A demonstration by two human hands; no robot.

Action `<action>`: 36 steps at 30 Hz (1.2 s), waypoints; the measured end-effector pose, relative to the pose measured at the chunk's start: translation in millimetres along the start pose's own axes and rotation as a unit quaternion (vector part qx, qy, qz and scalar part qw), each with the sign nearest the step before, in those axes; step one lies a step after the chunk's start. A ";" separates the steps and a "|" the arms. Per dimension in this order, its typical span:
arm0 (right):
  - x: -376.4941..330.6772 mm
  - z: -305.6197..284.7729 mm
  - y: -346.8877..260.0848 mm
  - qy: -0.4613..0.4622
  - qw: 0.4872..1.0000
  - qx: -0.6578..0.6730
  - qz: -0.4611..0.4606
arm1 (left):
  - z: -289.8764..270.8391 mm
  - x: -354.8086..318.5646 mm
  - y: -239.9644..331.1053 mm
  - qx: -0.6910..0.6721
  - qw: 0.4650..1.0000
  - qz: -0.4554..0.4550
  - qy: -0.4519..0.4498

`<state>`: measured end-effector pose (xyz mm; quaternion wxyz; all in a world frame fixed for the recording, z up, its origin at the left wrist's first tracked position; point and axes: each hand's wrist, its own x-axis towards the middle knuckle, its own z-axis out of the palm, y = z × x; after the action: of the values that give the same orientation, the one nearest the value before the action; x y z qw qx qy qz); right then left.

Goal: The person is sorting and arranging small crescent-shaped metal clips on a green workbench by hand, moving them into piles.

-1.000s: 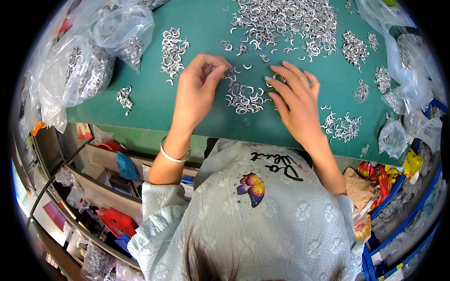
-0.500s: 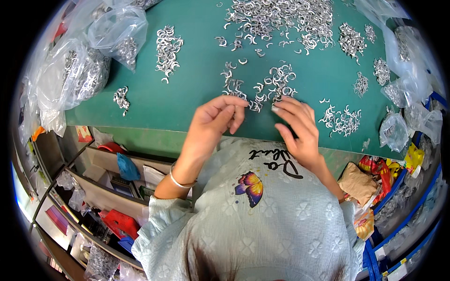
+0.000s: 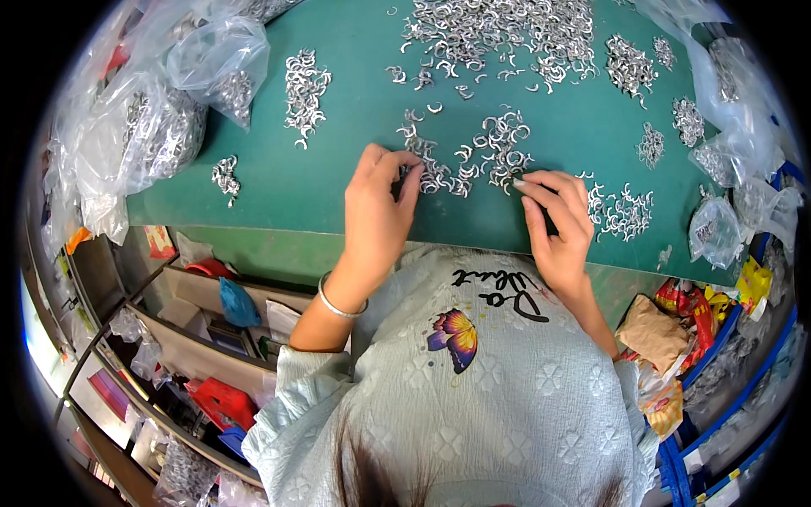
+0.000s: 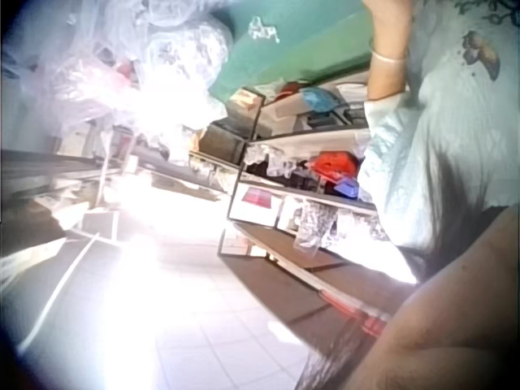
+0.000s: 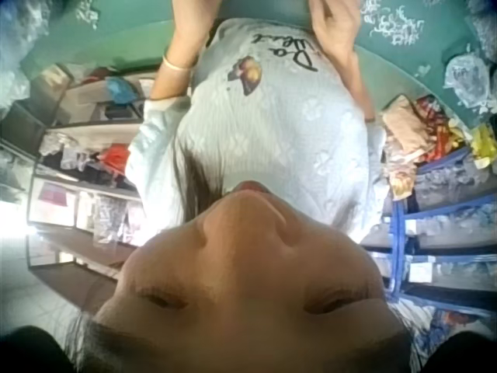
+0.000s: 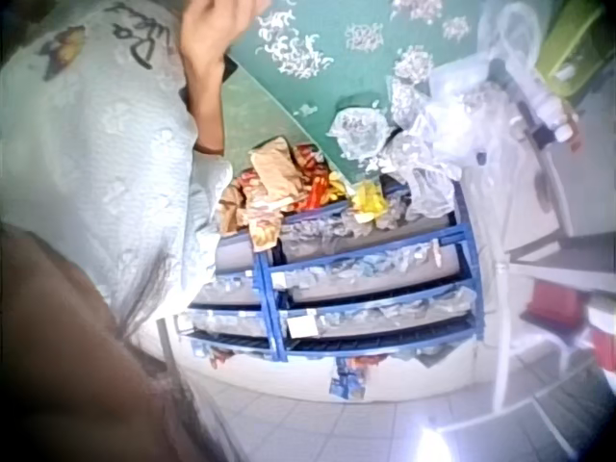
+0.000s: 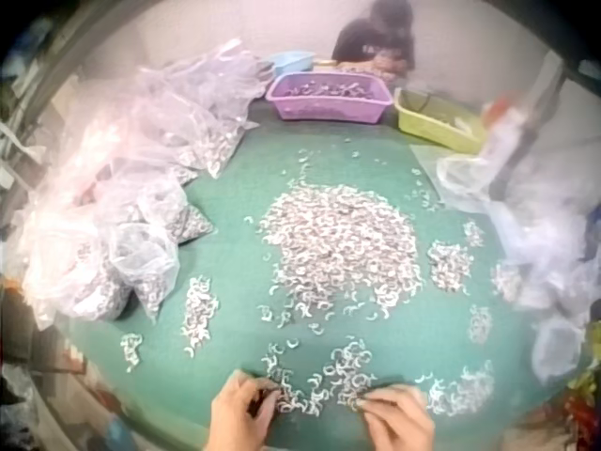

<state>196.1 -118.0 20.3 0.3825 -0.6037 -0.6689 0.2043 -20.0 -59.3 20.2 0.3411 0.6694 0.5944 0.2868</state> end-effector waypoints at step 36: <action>13.1 -8.2 2.7 0.035 0.380 0.871 0.308 | 57.4 2.1 93.5 -0.249 0.927 0.210 -0.183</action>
<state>204.4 -106.5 27.0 0.6320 -0.1096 0.1231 0.7572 81.7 -69.6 60.2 0.5320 0.7131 0.2767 0.3631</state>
